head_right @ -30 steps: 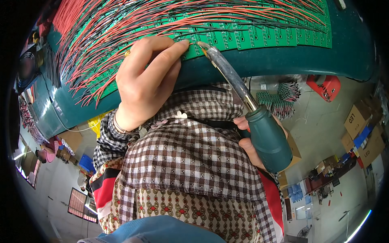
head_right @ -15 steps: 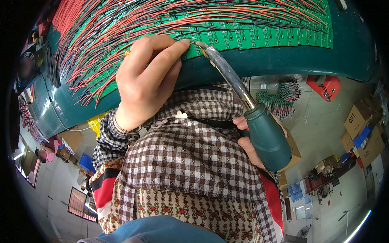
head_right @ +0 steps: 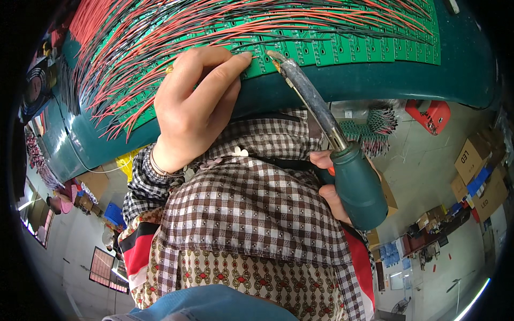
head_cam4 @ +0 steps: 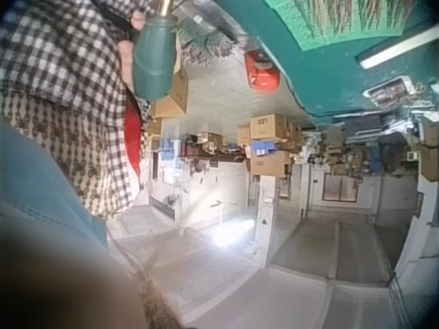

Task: Soldering wires onto a printed circuit board.

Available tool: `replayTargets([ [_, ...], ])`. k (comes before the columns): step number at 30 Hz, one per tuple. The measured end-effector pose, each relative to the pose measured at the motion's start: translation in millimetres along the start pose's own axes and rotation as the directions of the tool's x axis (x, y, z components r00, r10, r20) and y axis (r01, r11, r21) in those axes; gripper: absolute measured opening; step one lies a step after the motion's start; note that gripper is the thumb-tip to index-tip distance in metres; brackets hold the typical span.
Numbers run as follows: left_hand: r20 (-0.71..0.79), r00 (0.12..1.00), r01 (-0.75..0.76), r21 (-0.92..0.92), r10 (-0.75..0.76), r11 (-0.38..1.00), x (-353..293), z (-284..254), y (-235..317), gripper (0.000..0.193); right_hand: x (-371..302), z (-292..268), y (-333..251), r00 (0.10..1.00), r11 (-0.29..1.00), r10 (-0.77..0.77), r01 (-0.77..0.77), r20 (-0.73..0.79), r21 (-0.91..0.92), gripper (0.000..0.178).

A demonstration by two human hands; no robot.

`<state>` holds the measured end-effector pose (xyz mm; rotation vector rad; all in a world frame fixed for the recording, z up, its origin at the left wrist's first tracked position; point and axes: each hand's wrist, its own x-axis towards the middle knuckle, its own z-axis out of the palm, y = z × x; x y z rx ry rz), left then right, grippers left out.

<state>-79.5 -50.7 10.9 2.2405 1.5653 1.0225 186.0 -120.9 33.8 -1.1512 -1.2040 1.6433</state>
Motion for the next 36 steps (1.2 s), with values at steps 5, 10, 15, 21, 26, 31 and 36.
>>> replayTargets([
  [5,0.001,1.000,0.002,-0.018,-0.002,1.000,1,2,-5,0.035,1,1,3,1.000,0.999,-0.002,0.003,-0.011,0.044,0.042],
  [10,0.011,1.000,0.011,-0.014,-0.011,1.000,0,6,-3,0.035,6,-11,7,0.989,0.987,-0.099,0.111,0.109,-0.112,0.063],
  [15,-0.002,1.000,0.017,-0.008,-0.017,1.000,-2,10,-5,0.035,29,-5,13,0.984,0.984,-0.163,0.168,-0.074,0.063,0.067],
  [21,-0.018,0.995,0.099,0.034,-0.099,0.994,-16,-2,-7,0.038,59,-24,2,0.962,0.929,-0.118,0.195,-0.246,0.314,0.072],
  [26,-0.086,0.965,0.246,-0.039,-0.249,0.968,-37,-56,-21,0.032,83,-49,-18,0.919,0.937,-0.198,0.280,-0.341,0.209,0.067],
  [31,-0.459,0.777,0.572,0.233,-0.430,0.786,-63,-137,-71,0.024,102,-55,-27,0.890,0.932,-0.256,0.331,-0.378,0.149,0.061],
  [36,-0.331,0.856,0.458,0.129,-0.397,0.880,-13,-147,-103,0.022,111,-62,-41,0.846,0.925,-0.310,0.375,-0.434,0.070,0.053],
])
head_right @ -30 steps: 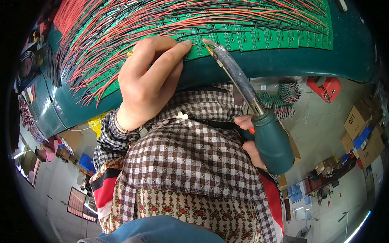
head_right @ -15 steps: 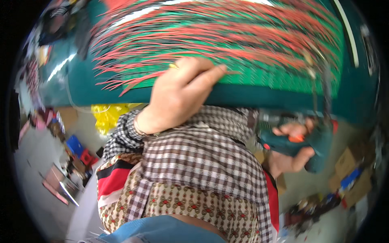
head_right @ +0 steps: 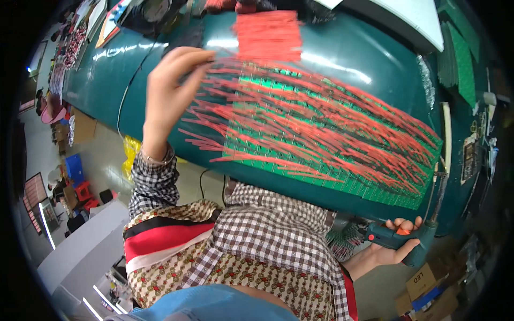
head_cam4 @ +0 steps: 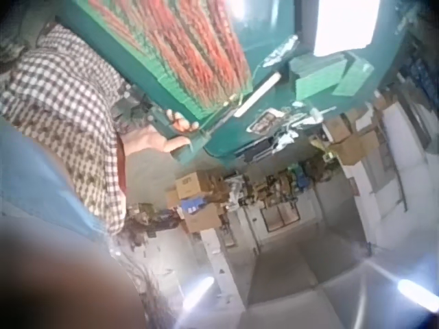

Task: Soldering wires onto a printed circuit board.

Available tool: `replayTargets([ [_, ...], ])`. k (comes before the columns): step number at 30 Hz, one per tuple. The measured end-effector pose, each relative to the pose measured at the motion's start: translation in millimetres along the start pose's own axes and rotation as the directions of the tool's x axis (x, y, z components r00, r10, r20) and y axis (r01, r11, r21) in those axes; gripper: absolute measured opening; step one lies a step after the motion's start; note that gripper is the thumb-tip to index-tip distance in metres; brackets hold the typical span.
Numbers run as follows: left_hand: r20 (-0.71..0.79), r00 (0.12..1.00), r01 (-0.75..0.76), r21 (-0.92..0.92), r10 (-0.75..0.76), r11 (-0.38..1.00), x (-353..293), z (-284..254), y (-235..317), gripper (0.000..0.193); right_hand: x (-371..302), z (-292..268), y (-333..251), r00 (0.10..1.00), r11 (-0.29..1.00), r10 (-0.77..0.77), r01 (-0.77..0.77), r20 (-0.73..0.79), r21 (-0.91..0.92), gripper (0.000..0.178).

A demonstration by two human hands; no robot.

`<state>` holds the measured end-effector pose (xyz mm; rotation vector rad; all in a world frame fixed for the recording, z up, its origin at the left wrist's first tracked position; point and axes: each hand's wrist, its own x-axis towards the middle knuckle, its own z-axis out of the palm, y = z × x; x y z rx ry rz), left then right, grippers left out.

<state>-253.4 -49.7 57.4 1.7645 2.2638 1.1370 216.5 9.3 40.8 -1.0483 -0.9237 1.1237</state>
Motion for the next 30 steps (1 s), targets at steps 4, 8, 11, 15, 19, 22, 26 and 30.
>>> replayTargets([
  [4,0.161,0.964,-0.229,0.107,0.211,0.967,43,48,-16,0.019,-2,8,7,0.999,0.999,-0.029,0.029,-0.027,0.013,0.052],
  [8,0.234,0.947,-0.269,0.195,0.221,0.943,55,101,-39,0.011,-11,9,8,0.986,0.995,-0.039,0.025,-0.161,-0.092,0.050],
  [11,0.263,0.943,-0.252,0.176,0.201,0.951,64,99,-35,0.010,-6,13,-1,0.974,0.995,-0.044,0.022,-0.222,-0.102,0.049],
  [15,0.244,0.949,-0.247,0.182,0.200,0.952,71,87,-25,0.008,7,27,-7,0.968,0.989,-0.059,0.024,-0.244,-0.143,0.047],
  [19,0.210,0.947,-0.290,0.241,0.242,0.926,69,76,-13,0.006,10,28,-11,0.964,0.992,-0.050,0.017,-0.261,-0.128,0.047],
  [22,0.214,0.946,-0.298,0.284,0.243,0.911,63,67,-4,0.006,4,25,-20,0.957,0.992,-0.054,0.017,-0.286,-0.129,0.047],
  [26,0.247,0.941,-0.307,0.338,0.231,0.890,55,49,8,0.009,-3,17,-28,0.968,0.996,-0.039,0.017,-0.250,-0.090,0.047],
  [30,0.225,0.919,-0.381,0.301,0.323,0.874,55,36,15,0.032,-3,15,-27,0.980,0.998,-0.031,0.018,-0.195,-0.064,0.047],
])
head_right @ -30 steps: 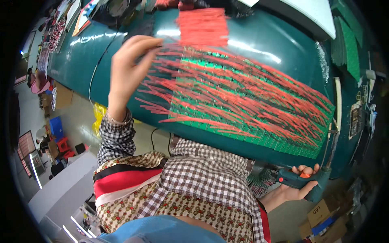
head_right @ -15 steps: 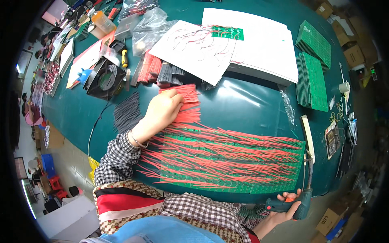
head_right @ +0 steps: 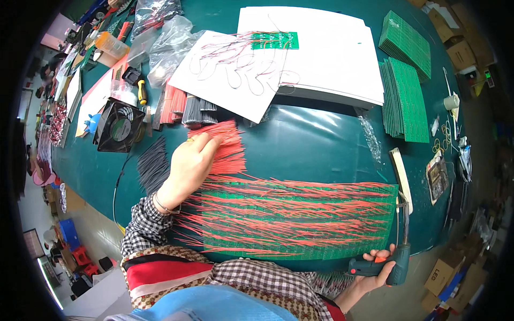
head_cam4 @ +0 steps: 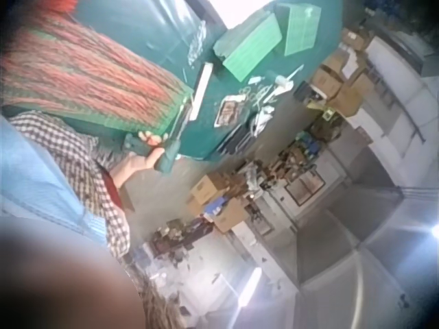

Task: Soldering wires onto a printed circuit board.

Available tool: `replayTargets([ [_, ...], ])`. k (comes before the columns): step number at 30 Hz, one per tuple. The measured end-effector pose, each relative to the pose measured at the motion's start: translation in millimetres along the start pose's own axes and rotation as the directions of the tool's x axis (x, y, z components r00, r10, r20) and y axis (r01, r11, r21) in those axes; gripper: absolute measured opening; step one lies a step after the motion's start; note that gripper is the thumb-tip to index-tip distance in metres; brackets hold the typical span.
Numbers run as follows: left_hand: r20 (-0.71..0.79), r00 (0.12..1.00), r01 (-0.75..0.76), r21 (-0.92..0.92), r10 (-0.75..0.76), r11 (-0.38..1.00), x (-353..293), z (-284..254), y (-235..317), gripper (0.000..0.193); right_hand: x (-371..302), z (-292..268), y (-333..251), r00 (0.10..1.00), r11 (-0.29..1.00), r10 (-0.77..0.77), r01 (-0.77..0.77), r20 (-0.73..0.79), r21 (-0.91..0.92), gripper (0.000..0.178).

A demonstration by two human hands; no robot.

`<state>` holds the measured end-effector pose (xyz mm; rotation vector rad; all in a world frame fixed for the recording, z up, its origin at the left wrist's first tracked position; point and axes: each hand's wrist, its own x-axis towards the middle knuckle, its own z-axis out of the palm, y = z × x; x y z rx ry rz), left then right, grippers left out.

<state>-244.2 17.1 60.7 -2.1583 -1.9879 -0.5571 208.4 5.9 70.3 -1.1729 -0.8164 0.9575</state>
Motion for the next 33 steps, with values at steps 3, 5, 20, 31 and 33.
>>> replayTargets([
  [3,0.100,0.995,-0.003,-0.041,0.007,0.999,0,-13,7,0.034,-5,-1,-7,0.999,0.999,0.030,-0.031,-0.033,-0.021,0.047],
  [5,0.113,0.991,-0.068,-0.027,0.071,0.997,8,-24,8,0.034,-4,-3,-4,1.000,1.000,0.026,-0.026,-0.002,0.010,0.048],
  [20,0.483,0.813,-0.500,0.293,0.324,0.815,32,6,71,0.009,-25,-49,7,0.976,0.956,0.148,-0.183,0.162,0.228,0.055],
  [31,0.097,0.969,-0.157,-0.469,0.227,0.869,-29,-10,103,0.032,-37,-24,63,0.901,0.960,-0.041,-0.085,0.433,0.268,0.067],
  [33,0.042,0.962,-0.204,-0.540,0.268,0.817,-49,9,119,0.033,-48,-26,66,0.903,0.989,0.039,-0.095,0.427,0.112,0.070],
])
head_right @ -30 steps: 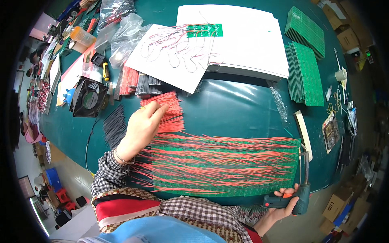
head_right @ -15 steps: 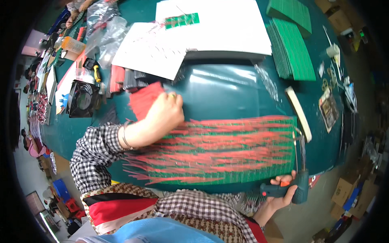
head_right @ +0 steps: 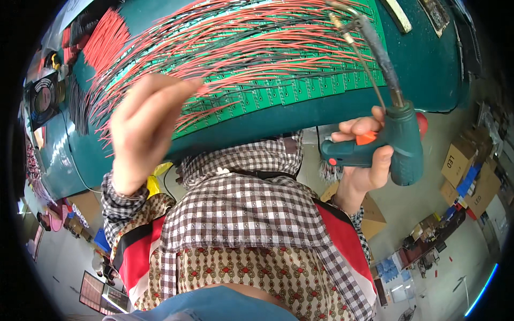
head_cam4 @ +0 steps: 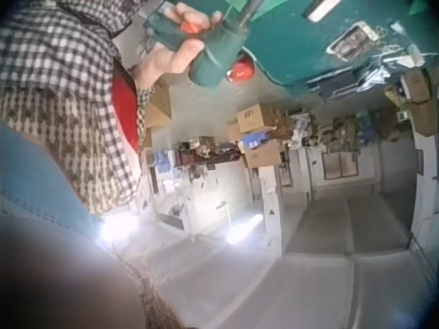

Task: Soldering wires onto a printed circuit board.

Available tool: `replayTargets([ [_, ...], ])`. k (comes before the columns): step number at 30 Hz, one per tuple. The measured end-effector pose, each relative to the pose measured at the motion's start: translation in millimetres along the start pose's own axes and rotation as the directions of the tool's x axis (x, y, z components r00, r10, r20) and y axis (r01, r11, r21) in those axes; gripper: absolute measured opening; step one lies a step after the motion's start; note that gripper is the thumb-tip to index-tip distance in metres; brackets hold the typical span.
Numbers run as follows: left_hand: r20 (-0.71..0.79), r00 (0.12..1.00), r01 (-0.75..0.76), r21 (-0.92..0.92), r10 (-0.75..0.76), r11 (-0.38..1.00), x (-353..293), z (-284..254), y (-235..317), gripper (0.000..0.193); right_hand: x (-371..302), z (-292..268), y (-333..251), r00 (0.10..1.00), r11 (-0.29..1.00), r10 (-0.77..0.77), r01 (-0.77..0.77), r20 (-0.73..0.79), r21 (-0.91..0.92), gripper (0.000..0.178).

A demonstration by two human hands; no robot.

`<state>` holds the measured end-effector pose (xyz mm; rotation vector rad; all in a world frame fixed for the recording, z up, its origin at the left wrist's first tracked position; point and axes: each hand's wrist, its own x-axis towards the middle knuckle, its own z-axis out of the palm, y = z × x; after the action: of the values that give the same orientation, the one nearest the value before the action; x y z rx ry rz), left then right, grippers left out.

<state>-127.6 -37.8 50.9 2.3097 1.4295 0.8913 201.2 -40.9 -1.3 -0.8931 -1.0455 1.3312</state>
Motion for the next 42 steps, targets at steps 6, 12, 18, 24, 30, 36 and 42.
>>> replayTargets([
  [6,0.017,0.999,0.031,-0.011,-0.031,0.999,-21,28,-1,0.026,-41,4,6,0.998,0.997,0.070,-0.070,-0.004,-0.041,0.071],
  [12,-0.099,0.989,0.113,0.015,-0.111,0.994,-14,20,-12,0.026,-56,22,8,0.964,0.964,0.264,-0.264,0.015,0.026,0.071],
  [18,-0.039,0.999,0.023,0.109,-0.019,0.994,-21,39,-10,0.032,-67,37,-5,0.945,0.940,0.324,-0.317,0.037,-0.128,0.073],
  [24,-0.104,0.994,-0.013,0.068,0.020,0.998,-15,41,-11,0.033,-63,54,-26,0.840,0.829,0.536,-0.504,0.084,-0.243,0.072],
  [30,-0.098,0.995,-0.017,0.070,0.024,0.997,-12,45,-11,0.032,-71,54,-29,0.856,0.851,0.510,-0.486,0.087,-0.201,0.045],
  [36,-0.100,0.995,-0.013,0.033,0.016,0.999,-10,49,-12,0.033,-69,56,-27,0.890,0.886,0.438,-0.404,0.125,-0.227,0.038],
  [42,-0.100,0.993,-0.054,0.096,0.063,0.994,-14,53,-14,0.029,-71,52,-20,0.895,0.890,0.430,-0.399,0.119,-0.222,0.031],
])
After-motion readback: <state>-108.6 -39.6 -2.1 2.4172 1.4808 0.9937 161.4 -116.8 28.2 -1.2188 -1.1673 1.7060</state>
